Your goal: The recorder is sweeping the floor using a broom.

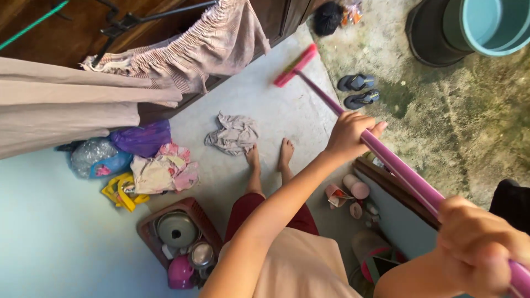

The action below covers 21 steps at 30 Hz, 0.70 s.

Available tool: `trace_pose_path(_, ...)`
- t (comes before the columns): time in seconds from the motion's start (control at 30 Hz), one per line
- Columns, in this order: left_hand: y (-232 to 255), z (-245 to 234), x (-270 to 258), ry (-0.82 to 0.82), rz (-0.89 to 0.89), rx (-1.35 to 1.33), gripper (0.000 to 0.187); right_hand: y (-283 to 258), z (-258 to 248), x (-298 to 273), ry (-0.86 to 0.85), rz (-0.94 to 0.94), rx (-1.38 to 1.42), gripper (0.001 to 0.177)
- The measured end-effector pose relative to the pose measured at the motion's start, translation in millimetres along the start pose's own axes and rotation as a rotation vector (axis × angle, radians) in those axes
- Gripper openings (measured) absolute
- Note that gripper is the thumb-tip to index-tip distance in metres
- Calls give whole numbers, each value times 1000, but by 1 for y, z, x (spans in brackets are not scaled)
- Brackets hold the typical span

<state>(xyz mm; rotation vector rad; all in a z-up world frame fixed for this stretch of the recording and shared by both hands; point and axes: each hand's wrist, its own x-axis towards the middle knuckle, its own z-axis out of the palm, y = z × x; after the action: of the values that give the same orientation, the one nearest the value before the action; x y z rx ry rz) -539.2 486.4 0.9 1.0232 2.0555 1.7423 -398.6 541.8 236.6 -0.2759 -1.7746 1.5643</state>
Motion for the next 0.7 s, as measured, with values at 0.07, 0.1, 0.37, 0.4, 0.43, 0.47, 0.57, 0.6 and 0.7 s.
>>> trace_pose_path(0.07,5,-6,-4,62,-22,46,45,5,-30,12,-286,55,178,33)
trace_pose_path(0.1,-13,-11,-13,59,-14,47,45,19,-26,12,-282,48,178,33)
trace_pose_path(0.37,-86,-33,-40,163,-244,352,48,85,10,25,-108,217,452,50)
trace_pose_path(0.4,-90,-15,-29,155,-245,349,48,82,7,38,-100,219,448,50)
trace_pose_path(0.43,-91,5,-25,116,-255,287,48,76,2,47,-175,218,367,54)
trace_pose_path(0.47,-92,25,-23,78,-265,226,49,69,-2,56,-250,217,286,57)
trace_pose_path(0.57,-93,81,21,10,-184,180,52,56,-12,82,-345,140,122,58)
trace_pose_path(0.6,-88,90,28,11,-189,178,52,50,-11,85,-348,145,122,58)
trace_pose_path(0.7,-75,107,48,-92,-208,172,52,38,-14,89,-460,84,19,53)
